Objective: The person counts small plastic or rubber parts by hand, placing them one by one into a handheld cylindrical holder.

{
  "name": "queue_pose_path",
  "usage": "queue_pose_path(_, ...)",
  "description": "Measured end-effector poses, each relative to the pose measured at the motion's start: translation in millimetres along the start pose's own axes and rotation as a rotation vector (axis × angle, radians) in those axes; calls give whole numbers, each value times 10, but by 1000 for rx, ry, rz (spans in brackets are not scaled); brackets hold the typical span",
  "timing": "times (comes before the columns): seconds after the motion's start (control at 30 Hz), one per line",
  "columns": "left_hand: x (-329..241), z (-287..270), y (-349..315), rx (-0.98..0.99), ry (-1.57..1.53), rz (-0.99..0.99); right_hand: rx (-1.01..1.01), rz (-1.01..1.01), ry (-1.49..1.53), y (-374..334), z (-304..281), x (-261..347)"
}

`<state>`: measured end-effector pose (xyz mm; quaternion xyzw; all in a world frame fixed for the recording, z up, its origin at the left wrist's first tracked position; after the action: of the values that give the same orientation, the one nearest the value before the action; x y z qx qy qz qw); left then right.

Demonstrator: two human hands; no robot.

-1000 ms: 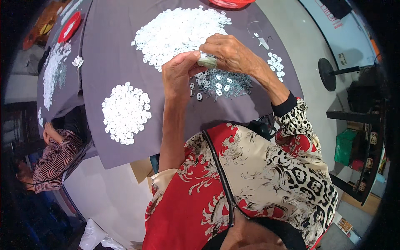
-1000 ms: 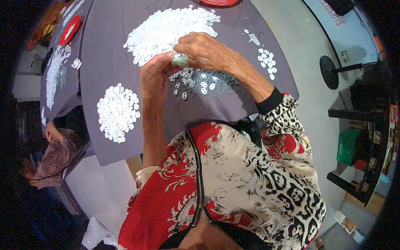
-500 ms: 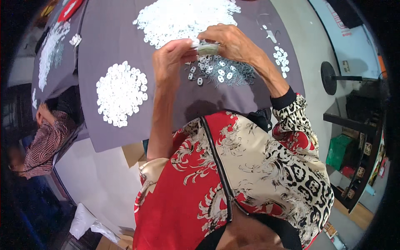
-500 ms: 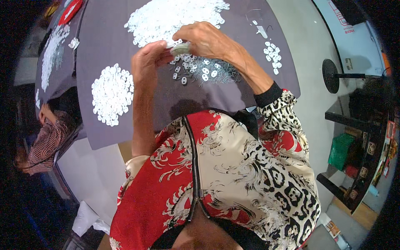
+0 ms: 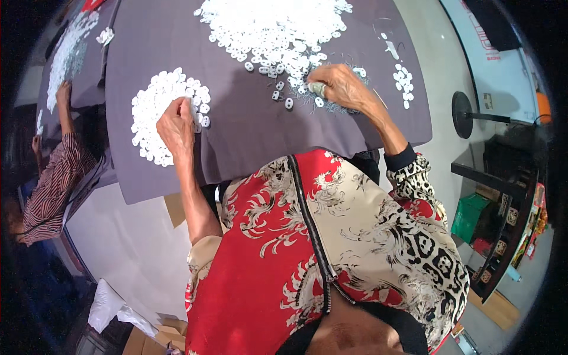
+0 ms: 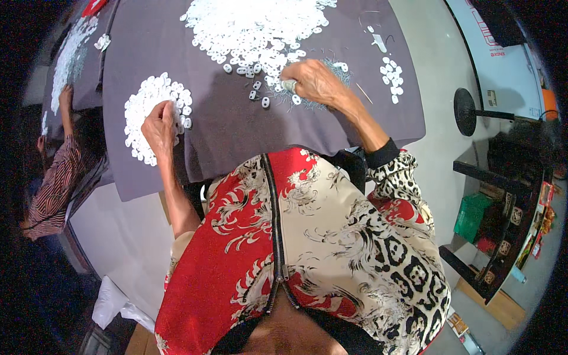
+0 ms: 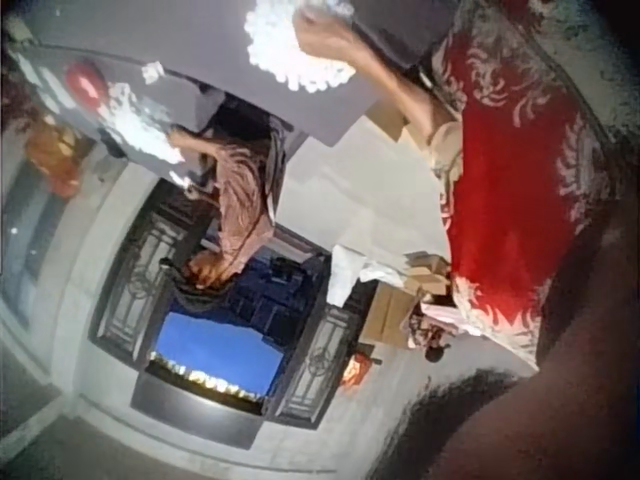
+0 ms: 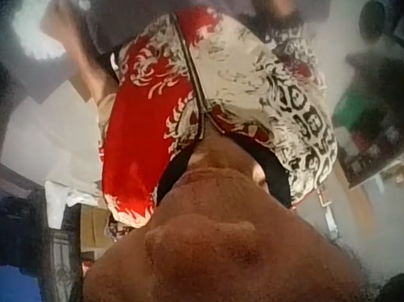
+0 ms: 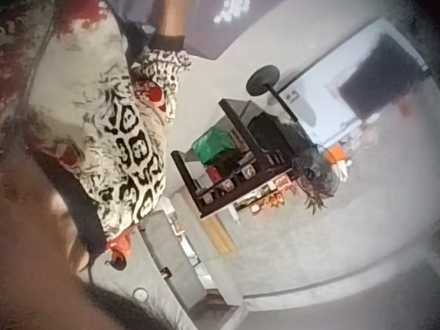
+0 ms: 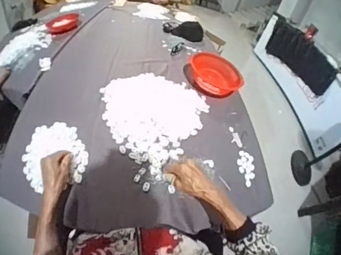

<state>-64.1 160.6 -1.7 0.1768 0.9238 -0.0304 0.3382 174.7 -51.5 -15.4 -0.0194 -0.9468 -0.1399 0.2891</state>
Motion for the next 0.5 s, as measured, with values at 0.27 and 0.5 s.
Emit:
queue_pose_path(0.27, -854, 763, -693, 340, -43, 472, 30, 67, 15, -48, -43, 101)
queue_pose_path(0.5, -849, 1068, -852, 297, 45, 603, -237, 408, -33, -649, -527, -100)
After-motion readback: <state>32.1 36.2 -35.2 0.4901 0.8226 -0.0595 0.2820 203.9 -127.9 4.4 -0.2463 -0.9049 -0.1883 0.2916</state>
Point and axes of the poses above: each hand's wrist, its own y-axis towards the middle knuckle, its own z-axis out of the palm, x = y × z, the point moved 4 cm from there along y, towards the middle knuckle, and after that the axes turned 8 degrees about -z, right-handed, at the moved point
